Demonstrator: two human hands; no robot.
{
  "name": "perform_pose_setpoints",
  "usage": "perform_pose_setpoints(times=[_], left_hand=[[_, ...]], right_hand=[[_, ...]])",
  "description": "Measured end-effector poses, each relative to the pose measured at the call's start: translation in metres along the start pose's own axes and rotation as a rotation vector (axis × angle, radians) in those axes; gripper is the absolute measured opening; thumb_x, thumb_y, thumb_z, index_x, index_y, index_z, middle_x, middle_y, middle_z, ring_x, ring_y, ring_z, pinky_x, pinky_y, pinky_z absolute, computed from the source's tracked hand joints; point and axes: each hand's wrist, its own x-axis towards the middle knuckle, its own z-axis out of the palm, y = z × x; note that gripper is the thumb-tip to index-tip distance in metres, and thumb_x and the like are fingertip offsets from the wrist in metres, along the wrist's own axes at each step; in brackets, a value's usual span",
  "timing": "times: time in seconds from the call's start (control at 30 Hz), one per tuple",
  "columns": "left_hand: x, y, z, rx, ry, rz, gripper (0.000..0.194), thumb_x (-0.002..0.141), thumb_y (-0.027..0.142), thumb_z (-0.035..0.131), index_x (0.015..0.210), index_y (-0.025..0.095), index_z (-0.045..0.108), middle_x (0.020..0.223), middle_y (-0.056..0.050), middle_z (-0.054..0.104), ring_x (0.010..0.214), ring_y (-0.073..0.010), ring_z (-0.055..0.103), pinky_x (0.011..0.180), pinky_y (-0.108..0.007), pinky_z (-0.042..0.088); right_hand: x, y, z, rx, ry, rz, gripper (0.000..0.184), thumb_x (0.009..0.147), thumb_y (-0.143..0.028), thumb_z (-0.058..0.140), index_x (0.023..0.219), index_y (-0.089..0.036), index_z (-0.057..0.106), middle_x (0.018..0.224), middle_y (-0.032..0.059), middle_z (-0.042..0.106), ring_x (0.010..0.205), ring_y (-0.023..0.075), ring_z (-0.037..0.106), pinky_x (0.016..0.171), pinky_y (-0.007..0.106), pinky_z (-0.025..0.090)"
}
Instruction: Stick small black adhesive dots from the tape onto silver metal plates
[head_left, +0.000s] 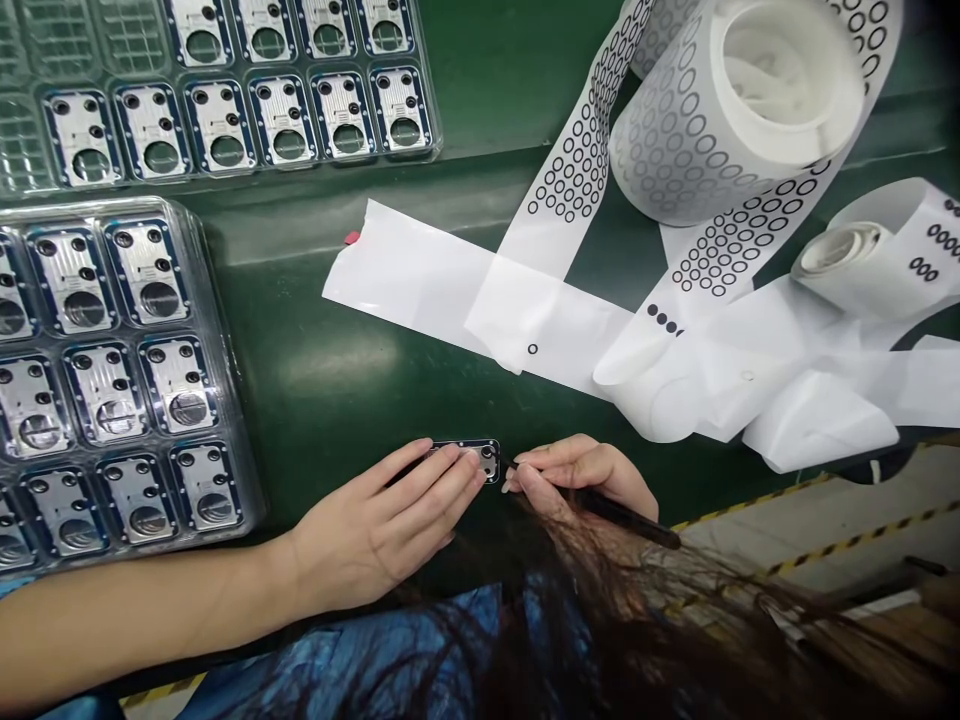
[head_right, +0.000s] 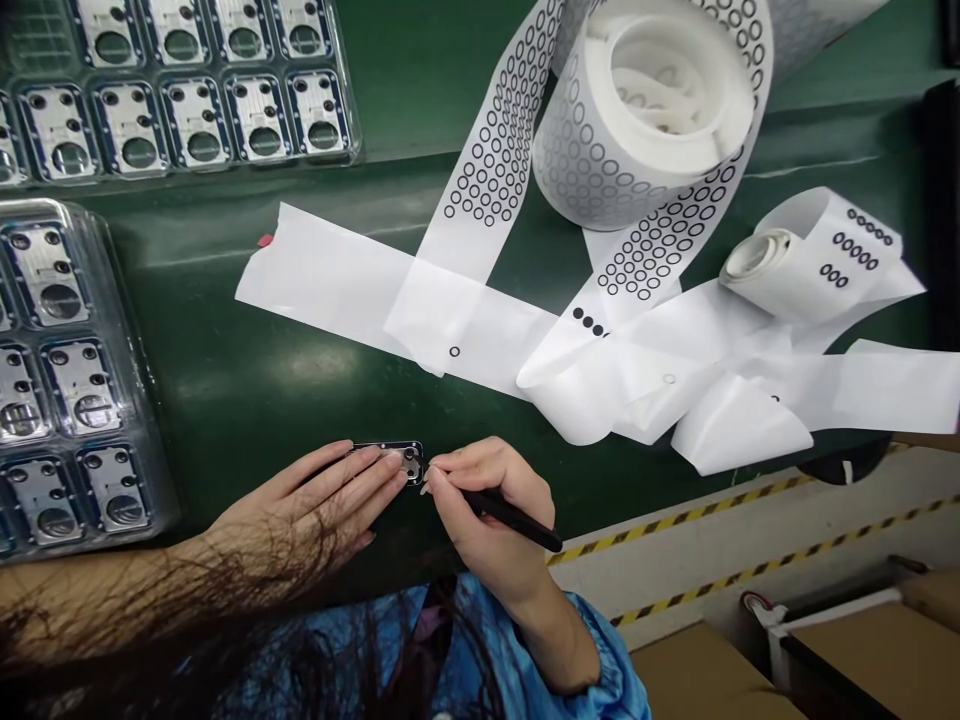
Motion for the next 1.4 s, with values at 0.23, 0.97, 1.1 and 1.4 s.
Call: perform_pose_setpoints(times=[0.23, 0.97, 1.1, 1.4], left_hand=[[0.0005, 0.0016, -0.0016, 0.019, -0.015, -0.005, 0.046, 0.103, 0.032, 0.047, 0.146, 0.016, 0.049, 0.157, -0.004, 0.041, 0.152, -0.02, 0.022, 0.13, -0.04, 0.014], [0.0012, -0.0005, -0.0029, 0.015, -0.005, 0.009, 0.045, 0.103, 0.03, 0.048, 0.145, 0.016, 0.049, 0.158, -0.003, 0.039, 0.147, -0.0193, 0.035, 0.128, -0.04, 0.019], [0.0012, -0.0003, -0.003, 0.028, -0.013, 0.01, 0.044, 0.103, 0.031, 0.047, 0.145, 0.018, 0.049, 0.157, -0.003, 0.042, 0.146, -0.0187, 0.035, 0.127, -0.039, 0.024], [0.0002, -0.0015, 0.0009, 0.003, -0.007, 0.021, 0.048, 0.103, 0.031, 0.049, 0.147, 0.014, 0.045, 0.16, -0.005, 0.036, 0.15, -0.0209, 0.027, 0.129, -0.041, 0.013]], right_hand=[[-0.001, 0.0, 0.0014, -0.032, 0.009, 0.002, 0.026, 0.074, -0.004, 0.075, 0.081, -0.025, 0.06, 0.084, -0.0023, 0.071, 0.07, 0.0171, 0.071, 0.06, 0.03, 0.062], [-0.0006, -0.0037, 0.0033, -0.073, 0.013, -0.019, 0.024, 0.075, -0.003, 0.073, 0.078, -0.023, 0.061, 0.084, -0.0019, 0.069, 0.07, 0.0149, 0.07, 0.061, 0.028, 0.061], [-0.0006, -0.0035, 0.0032, -0.061, 0.013, -0.007, 0.024, 0.075, -0.004, 0.073, 0.079, -0.024, 0.06, 0.083, -0.0028, 0.069, 0.07, 0.0147, 0.07, 0.061, 0.028, 0.061], [-0.0036, 0.0005, 0.0009, -0.084, -0.003, 0.026, 0.019, 0.078, -0.009, 0.072, 0.079, -0.024, 0.061, 0.083, 0.0, 0.07, 0.069, 0.0158, 0.071, 0.064, 0.03, 0.061]])
